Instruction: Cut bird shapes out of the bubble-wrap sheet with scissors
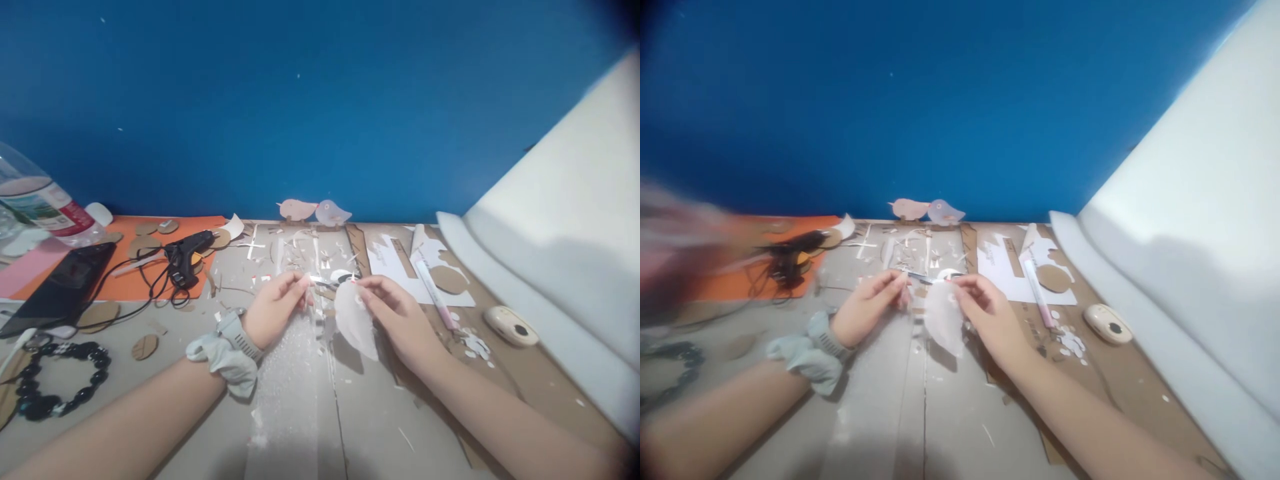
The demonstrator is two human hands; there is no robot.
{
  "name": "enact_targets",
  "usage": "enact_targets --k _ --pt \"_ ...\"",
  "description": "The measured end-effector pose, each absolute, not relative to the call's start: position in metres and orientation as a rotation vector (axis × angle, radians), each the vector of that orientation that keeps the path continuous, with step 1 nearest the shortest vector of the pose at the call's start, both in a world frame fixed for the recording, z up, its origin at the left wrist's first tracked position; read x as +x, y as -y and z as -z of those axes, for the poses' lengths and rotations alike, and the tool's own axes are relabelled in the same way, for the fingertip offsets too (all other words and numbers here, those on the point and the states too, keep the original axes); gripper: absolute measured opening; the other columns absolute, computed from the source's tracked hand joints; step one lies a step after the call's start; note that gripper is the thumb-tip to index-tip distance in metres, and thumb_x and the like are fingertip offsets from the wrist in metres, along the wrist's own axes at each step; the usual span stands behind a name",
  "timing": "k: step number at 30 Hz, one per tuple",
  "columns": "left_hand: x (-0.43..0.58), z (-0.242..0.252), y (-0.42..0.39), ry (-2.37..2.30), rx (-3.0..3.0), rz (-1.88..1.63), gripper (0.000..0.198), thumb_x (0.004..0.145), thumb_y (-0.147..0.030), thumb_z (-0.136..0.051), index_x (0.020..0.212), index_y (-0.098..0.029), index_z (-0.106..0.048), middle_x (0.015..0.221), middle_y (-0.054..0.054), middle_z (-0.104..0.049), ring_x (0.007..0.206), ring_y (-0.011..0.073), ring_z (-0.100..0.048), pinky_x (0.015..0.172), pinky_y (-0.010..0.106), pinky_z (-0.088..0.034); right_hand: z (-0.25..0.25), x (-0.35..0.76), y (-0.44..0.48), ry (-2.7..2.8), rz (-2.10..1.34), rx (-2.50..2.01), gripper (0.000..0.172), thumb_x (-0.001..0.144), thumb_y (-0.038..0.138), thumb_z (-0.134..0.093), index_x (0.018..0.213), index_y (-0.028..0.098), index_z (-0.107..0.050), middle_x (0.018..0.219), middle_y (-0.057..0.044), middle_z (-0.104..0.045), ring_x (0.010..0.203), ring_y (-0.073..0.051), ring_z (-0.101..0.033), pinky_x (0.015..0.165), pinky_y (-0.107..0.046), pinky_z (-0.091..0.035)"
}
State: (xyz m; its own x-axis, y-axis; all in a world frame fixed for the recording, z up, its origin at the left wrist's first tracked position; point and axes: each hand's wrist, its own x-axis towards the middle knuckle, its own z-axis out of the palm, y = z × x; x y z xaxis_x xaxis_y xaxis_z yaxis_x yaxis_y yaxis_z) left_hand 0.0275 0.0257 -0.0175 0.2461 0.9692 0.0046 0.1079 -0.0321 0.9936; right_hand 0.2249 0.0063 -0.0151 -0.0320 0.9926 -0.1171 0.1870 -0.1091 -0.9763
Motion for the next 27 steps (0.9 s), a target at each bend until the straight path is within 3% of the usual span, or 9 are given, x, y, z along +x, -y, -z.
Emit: enact_targets --k 8,16,27 --pt "0.0264 0.0182 -0.0239 -1.056 1.492 -0.944 0.029 0.089 -0.035 -0.039 0.088 -0.013 -0.058 0.065 -0.001 -0.055 0.061 0.0113 -0.049 0.065 0.024 -0.042 0.0156 0.2244 -0.0060 1.364 -1.145 -1.429 0.017 0.081 0.041 -0.054 0.090 0.027 -0.057 0.078 0.003 -0.057 0.066 -0.010 -0.049 0.056 -0.020 -0.039" --pt "0.0261 0.0154 -0.0245 -1.081 1.618 -0.887 0.027 0.088 -0.032 -0.042 0.091 -0.014 -0.061 0.070 0.001 -0.062 0.064 0.0124 -0.054 0.067 0.025 -0.044 0.0146 0.2243 -0.0049 1.350 -1.168 -1.470 0.020 0.080 0.043 -0.054 0.090 0.026 -0.057 0.071 0.003 -0.055 0.047 -0.008 -0.039 0.043 -0.022 -0.030" --pt "0.0250 0.0183 -0.0254 -1.034 1.631 -0.821 0.028 0.087 -0.035 -0.044 0.094 -0.016 -0.064 0.079 0.003 -0.066 0.070 0.0144 -0.059 0.068 0.026 -0.046 0.0174 0.2240 -0.0012 1.390 -1.075 -1.503 0.022 0.079 0.044 -0.054 0.090 0.025 -0.057 0.067 0.001 -0.055 0.050 -0.011 -0.043 0.044 -0.024 -0.030"
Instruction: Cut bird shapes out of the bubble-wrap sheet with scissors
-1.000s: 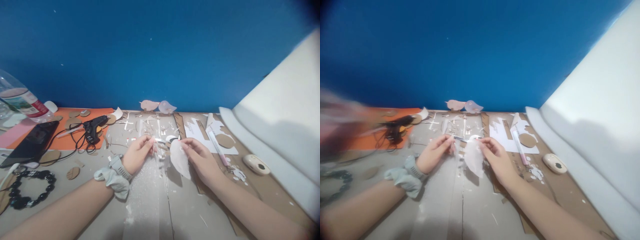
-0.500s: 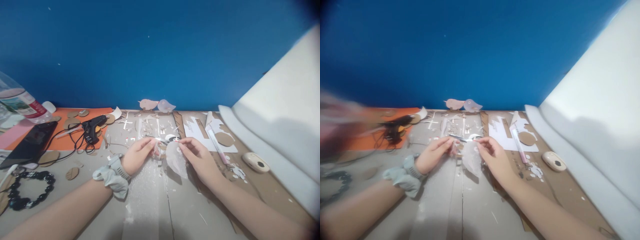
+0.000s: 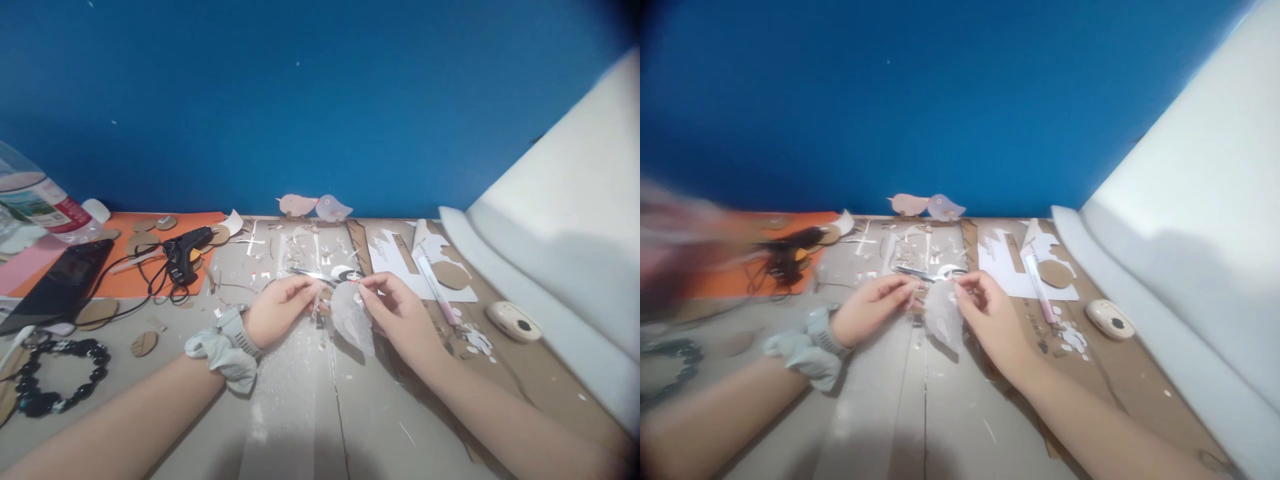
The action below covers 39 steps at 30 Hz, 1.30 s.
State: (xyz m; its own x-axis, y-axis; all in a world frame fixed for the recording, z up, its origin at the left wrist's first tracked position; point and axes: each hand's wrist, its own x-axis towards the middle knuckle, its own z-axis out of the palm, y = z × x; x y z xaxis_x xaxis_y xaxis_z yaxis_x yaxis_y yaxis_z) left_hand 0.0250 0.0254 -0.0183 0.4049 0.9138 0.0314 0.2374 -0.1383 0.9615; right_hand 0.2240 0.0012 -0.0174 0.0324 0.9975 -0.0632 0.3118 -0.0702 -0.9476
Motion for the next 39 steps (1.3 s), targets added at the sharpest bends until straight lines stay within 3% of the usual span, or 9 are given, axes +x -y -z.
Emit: enact_targets --k 8,15,23,28,39 --pt "0.0258 0.0183 -0.0246 -1.028 1.623 -0.834 0.027 0.087 -0.031 -0.043 0.095 -0.015 -0.064 0.067 0.001 -0.063 0.059 0.0117 -0.052 0.062 0.024 -0.045 0.0203 0.2273 -0.0015 1.426 -1.025 -1.536 0.020 0.081 0.042 -0.051 0.091 0.026 -0.057 0.066 0.003 -0.053 0.047 -0.009 -0.039 0.043 -0.023 -0.027" --pt "0.0261 0.0183 -0.0240 -1.013 1.654 -0.857 0.025 0.087 -0.030 -0.044 0.092 -0.016 -0.064 0.072 0.002 -0.065 0.068 0.0137 -0.058 0.069 0.026 -0.046 0.0184 0.2252 -0.0014 1.401 -1.046 -1.518 0.020 0.081 0.044 -0.051 0.090 0.026 -0.055 0.068 0.002 -0.053 0.045 -0.009 -0.036 0.042 -0.023 -0.027" --pt "0.0263 0.0178 -0.0238 -1.017 1.651 -0.844 0.025 0.088 -0.032 -0.043 0.092 -0.017 -0.064 0.073 0.002 -0.067 0.069 0.0144 -0.061 0.070 0.027 -0.048 0.0143 0.2214 -0.0003 1.422 -0.982 -1.512 0.018 0.082 0.042 -0.051 0.090 0.026 -0.055 0.073 0.002 -0.054 0.053 -0.011 -0.045 0.047 -0.023 -0.036" --pt "0.0271 0.0194 -0.0231 -0.982 1.577 -0.869 0.024 0.087 -0.032 -0.045 0.094 -0.016 -0.062 0.085 0.004 -0.068 0.078 0.0159 -0.064 0.075 0.029 -0.049 0.0122 0.2209 -0.0007 1.415 -1.070 -1.482 0.020 0.081 0.043 -0.052 0.093 0.027 -0.054 0.067 0.004 -0.053 0.052 -0.010 -0.048 0.046 -0.022 -0.039" --pt "0.0305 0.0193 -0.0231 -1.009 1.445 -0.937 0.019 0.084 -0.029 -0.052 0.092 -0.014 -0.060 0.086 0.006 -0.068 0.077 0.0155 -0.064 0.076 0.030 -0.051 0.0163 0.2210 -0.0029 1.440 -1.141 -1.455 0.027 0.078 0.043 -0.056 0.099 0.027 -0.050 0.067 0.005 -0.051 0.047 -0.009 -0.051 0.046 -0.024 -0.045"
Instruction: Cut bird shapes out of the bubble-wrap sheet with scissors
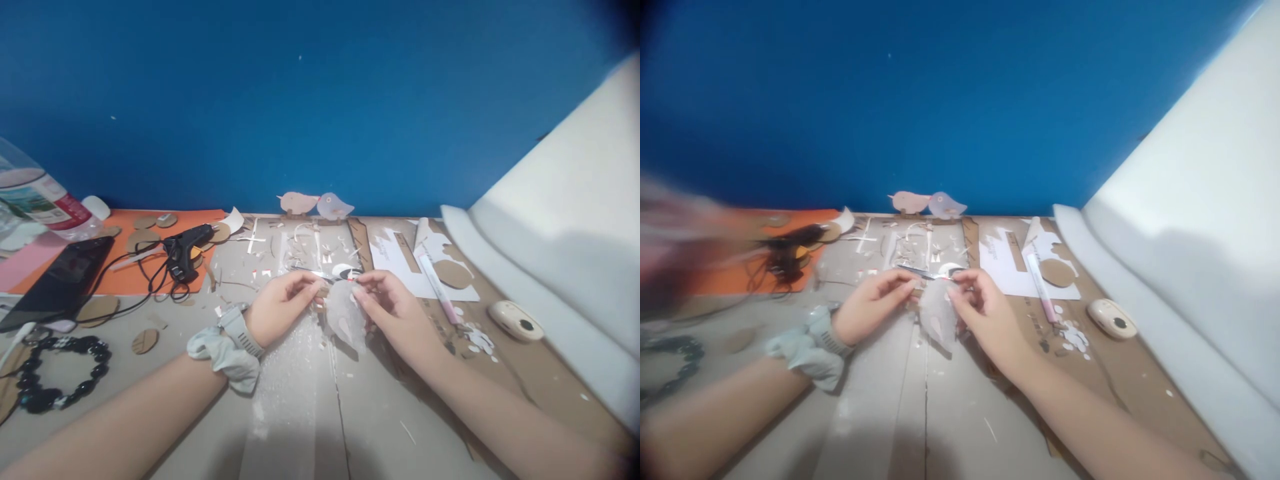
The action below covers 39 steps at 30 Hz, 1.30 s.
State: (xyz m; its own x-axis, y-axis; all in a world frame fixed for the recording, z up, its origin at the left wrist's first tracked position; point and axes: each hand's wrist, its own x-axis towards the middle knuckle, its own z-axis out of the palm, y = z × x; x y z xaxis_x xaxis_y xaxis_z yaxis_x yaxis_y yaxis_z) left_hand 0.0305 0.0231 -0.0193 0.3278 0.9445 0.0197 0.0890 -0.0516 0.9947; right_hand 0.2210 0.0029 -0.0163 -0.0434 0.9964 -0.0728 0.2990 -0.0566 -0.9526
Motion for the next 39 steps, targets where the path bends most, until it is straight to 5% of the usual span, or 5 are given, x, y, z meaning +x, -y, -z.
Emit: enact_targets --k 17,25,31,39 --pt "0.028 0.018 -0.024 -1.102 1.618 -0.899 0.020 0.084 -0.028 -0.050 0.093 -0.014 -0.061 0.085 0.006 -0.067 0.077 0.0160 -0.061 0.072 0.029 -0.047 0.019 0.221 -0.002 1.588 -1.156 -1.434 0.025 0.084 0.041 -0.050 0.105 0.028 -0.047 0.084 0.000 -0.054 0.069 -0.014 -0.054 0.061 -0.028 -0.045" --pt "0.028 0.022 -0.019 -1.181 1.826 -0.958 0.019 0.086 -0.027 -0.047 0.095 -0.017 -0.062 0.086 0.004 -0.067 0.078 0.0159 -0.061 0.073 0.029 -0.048 0.015 0.224 0.007 1.932 -0.485 -1.336 0.036 0.082 0.034 -0.052 0.116 0.028 -0.043 0.123 -0.006 -0.038 0.118 -0.023 -0.038 0.099 -0.041 -0.034" --pt "0.031 0.019 -0.006 -1.025 2.189 -1.090 0.019 0.087 -0.016 -0.046 0.098 -0.018 -0.061 0.092 0.003 -0.068 0.085 0.0143 -0.059 0.080 0.027 -0.044 0.005 0.219 0.016 2.256 0.001 -1.267 0.027 0.083 0.030 -0.051 0.109 0.025 -0.051 0.131 -0.007 -0.035 0.127 -0.028 -0.024 0.104 -0.048 -0.023" --pt "0.031 0.020 -0.004 -0.963 2.323 -1.052 0.018 0.088 -0.017 -0.045 0.100 -0.018 -0.059 0.093 0.004 -0.067 0.084 0.0154 -0.059 0.078 0.029 -0.045 0.006 0.220 0.013 2.331 -0.109 -1.280 0.015 0.084 0.032 -0.049 0.095 0.022 -0.055 0.128 -0.007 -0.042 0.127 -0.027 -0.026 0.104 -0.049 -0.022"
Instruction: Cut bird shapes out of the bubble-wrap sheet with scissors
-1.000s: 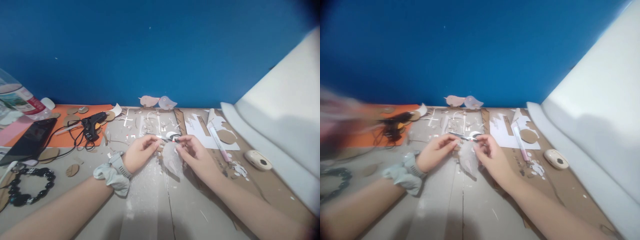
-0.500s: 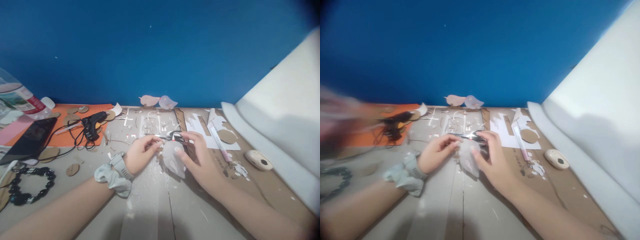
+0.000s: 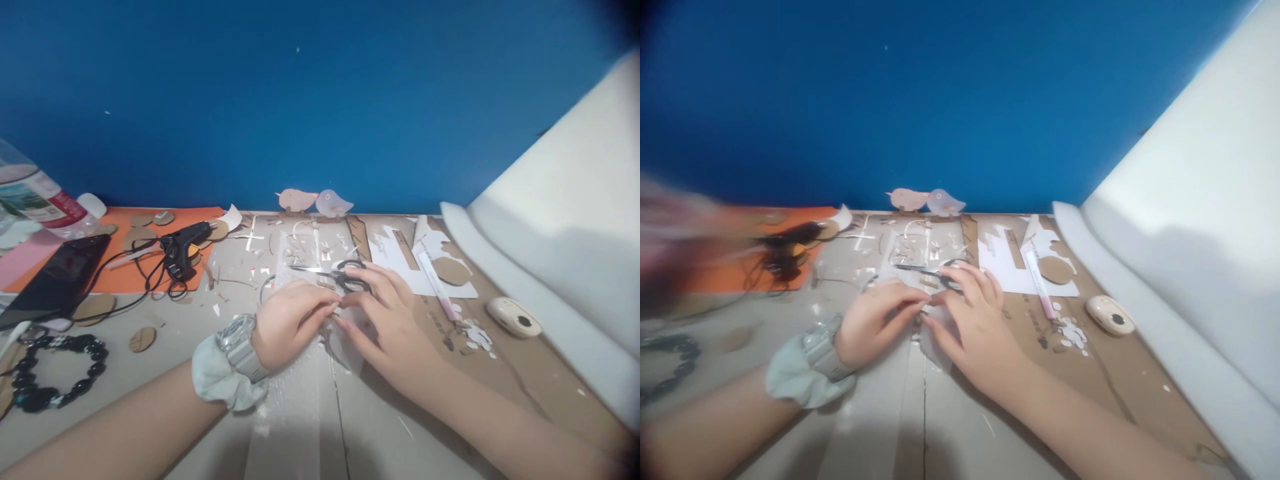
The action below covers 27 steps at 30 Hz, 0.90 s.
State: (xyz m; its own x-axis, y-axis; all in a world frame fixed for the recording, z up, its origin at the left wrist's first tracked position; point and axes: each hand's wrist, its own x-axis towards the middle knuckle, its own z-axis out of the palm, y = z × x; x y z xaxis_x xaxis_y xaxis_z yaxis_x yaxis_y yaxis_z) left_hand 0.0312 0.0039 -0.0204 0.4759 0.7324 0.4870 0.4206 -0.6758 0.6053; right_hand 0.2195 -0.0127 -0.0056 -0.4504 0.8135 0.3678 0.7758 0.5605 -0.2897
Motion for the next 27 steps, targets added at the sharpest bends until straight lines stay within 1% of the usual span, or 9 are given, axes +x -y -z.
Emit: enact_targets --k 6,11,13,18,21,22,24,25,27 --pt "0.029 0.021 -0.004 -0.939 2.334 -1.057 0.016 0.087 -0.017 -0.046 0.096 -0.018 -0.059 0.088 0.002 -0.067 0.080 0.0144 -0.059 0.077 0.028 -0.045 0.009 0.220 0.011 2.330 -0.308 -1.228 0.012 0.083 0.027 -0.050 0.095 0.026 -0.055 0.127 -0.003 -0.041 0.126 -0.023 -0.028 0.103 -0.044 -0.026" --pt "0.029 0.020 -0.004 -1.037 2.149 -1.073 0.020 0.087 -0.022 -0.048 0.105 -0.020 -0.056 0.088 0.003 -0.067 0.082 0.0147 -0.062 0.076 0.028 -0.047 0.011 0.221 0.011 2.265 -0.366 -1.225 0.008 0.082 0.024 -0.052 0.088 0.028 -0.056 0.124 -0.002 -0.040 0.124 -0.022 -0.030 0.102 -0.043 -0.026" --pt "0.029 0.020 -0.006 -1.064 1.989 -1.090 0.019 0.089 -0.024 -0.045 0.104 -0.019 -0.056 0.089 0.003 -0.067 0.081 0.0137 -0.063 0.075 0.026 -0.048 0.011 0.222 0.011 2.223 -0.423 -1.260 0.006 0.082 0.026 -0.052 0.086 0.029 -0.055 0.124 -0.001 -0.039 0.123 -0.023 -0.031 0.101 -0.044 -0.027" --pt "0.029 0.023 -0.016 -1.079 1.778 -0.994 0.022 0.089 -0.031 -0.043 0.093 -0.017 -0.059 0.074 0.001 -0.064 0.069 0.0121 -0.061 0.065 0.023 -0.048 0.013 0.222 0.008 2.052 -0.734 -1.334 0.005 0.083 0.033 -0.051 0.084 0.029 -0.054 0.126 0.000 -0.038 0.122 -0.021 -0.035 0.101 -0.044 -0.028" --pt "0.029 0.023 -0.020 -1.103 1.778 -0.919 0.024 0.089 -0.033 -0.042 0.096 -0.017 -0.060 0.072 0.000 -0.064 0.068 0.0128 -0.060 0.066 0.024 -0.048 0.015 0.223 0.004 1.963 -0.877 -1.362 0.009 0.083 0.035 -0.051 0.081 0.027 -0.053 0.126 0.000 -0.039 0.121 -0.020 -0.037 0.102 -0.043 -0.027" --pt "0.029 0.023 -0.020 -1.118 1.785 -0.904 0.026 0.089 -0.032 -0.042 0.099 -0.017 -0.060 0.075 0.001 -0.065 0.070 0.0135 -0.061 0.068 0.025 -0.048 0.016 0.223 0.003 1.938 -0.900 -1.363 0.010 0.083 0.036 -0.051 0.080 0.027 -0.054 0.125 0.000 -0.040 0.121 -0.020 -0.038 0.102 -0.042 -0.028" --pt "0.029 0.022 -0.019 -1.140 1.812 -0.915 0.028 0.090 -0.031 -0.040 0.106 -0.018 -0.059 0.090 0.003 -0.067 0.084 0.0156 -0.062 0.080 0.028 -0.047 0.016 0.223 0.001 1.891 -0.898 -1.362 0.011 0.082 0.036 -0.052 0.079 0.026 -0.054 0.121 -0.001 -0.042 0.119 -0.020 -0.039 0.099 -0.041 -0.031" --pt "0.029 0.021 -0.018 -1.146 1.825 -0.939 0.030 0.091 -0.030 -0.039 0.110 -0.019 -0.058 0.101 0.004 -0.066 0.095 0.0166 -0.060 0.087 0.029 -0.045 0.016 0.223 0.001 1.871 -0.882 -1.367 0.011 0.082 0.036 -0.052 0.079 0.025 -0.054 0.120 -0.002 -0.043 0.118 -0.021 -0.040 0.095 -0.040 -0.034" --pt "0.029 0.021 -0.017 -1.156 1.832 -0.999 0.033 0.091 -0.029 -0.037 0.116 -0.019 -0.056 0.120 0.004 -0.059 0.113 0.0175 -0.051 0.099 0.030 -0.036 0.015 0.222 0.001 1.851 -0.846 -1.377 0.011 0.082 0.035 -0.052 0.079 0.025 -0.054 0.116 -0.004 -0.044 0.113 -0.021 -0.044 0.085 -0.037 -0.041"
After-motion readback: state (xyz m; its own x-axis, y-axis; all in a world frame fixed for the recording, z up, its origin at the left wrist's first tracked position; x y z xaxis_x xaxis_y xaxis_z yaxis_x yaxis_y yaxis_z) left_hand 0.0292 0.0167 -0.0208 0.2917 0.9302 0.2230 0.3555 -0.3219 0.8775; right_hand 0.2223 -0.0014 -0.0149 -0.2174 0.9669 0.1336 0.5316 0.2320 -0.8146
